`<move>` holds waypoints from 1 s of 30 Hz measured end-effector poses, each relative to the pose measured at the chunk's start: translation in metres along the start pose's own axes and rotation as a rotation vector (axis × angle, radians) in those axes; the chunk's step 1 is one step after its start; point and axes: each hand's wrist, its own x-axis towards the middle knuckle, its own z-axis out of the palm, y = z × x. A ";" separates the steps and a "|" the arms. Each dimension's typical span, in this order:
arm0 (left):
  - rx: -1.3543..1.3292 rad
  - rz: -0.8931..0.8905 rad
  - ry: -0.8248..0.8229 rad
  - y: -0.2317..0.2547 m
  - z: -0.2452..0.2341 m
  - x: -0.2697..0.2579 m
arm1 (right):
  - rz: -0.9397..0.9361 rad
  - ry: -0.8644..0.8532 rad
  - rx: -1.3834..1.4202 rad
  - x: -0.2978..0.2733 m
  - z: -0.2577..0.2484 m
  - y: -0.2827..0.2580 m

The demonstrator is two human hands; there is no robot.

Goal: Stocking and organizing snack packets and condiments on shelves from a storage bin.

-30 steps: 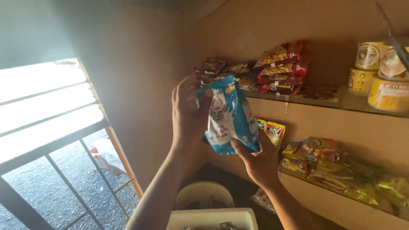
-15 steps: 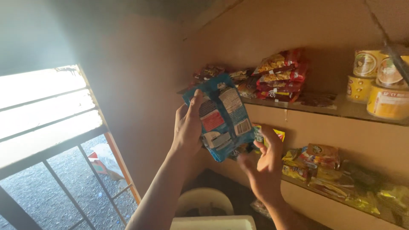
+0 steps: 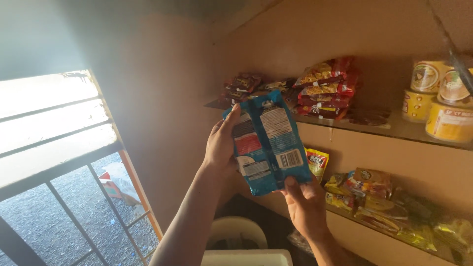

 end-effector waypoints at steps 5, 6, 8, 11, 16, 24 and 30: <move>0.253 0.217 0.060 -0.027 -0.033 0.023 | -0.249 0.023 -0.275 0.008 0.004 0.000; 0.489 0.529 0.024 -0.038 -0.046 0.031 | -0.433 0.063 -0.442 0.012 0.001 0.001; 0.304 0.327 0.059 -0.027 -0.039 0.022 | -0.547 -0.006 -0.940 0.024 0.011 -0.015; 0.204 0.169 0.053 -0.015 -0.022 0.003 | -0.797 -0.287 -1.388 0.031 0.026 -0.018; 0.144 0.282 0.012 -0.011 -0.045 0.005 | -0.922 -0.647 -1.341 0.032 0.026 0.006; 0.108 0.274 0.240 -0.042 -0.104 -0.033 | -0.707 -0.325 -1.035 -0.008 -0.002 0.063; -0.251 -0.044 0.304 -0.112 -0.205 -0.051 | 0.261 -0.056 -0.562 -0.029 -0.024 0.138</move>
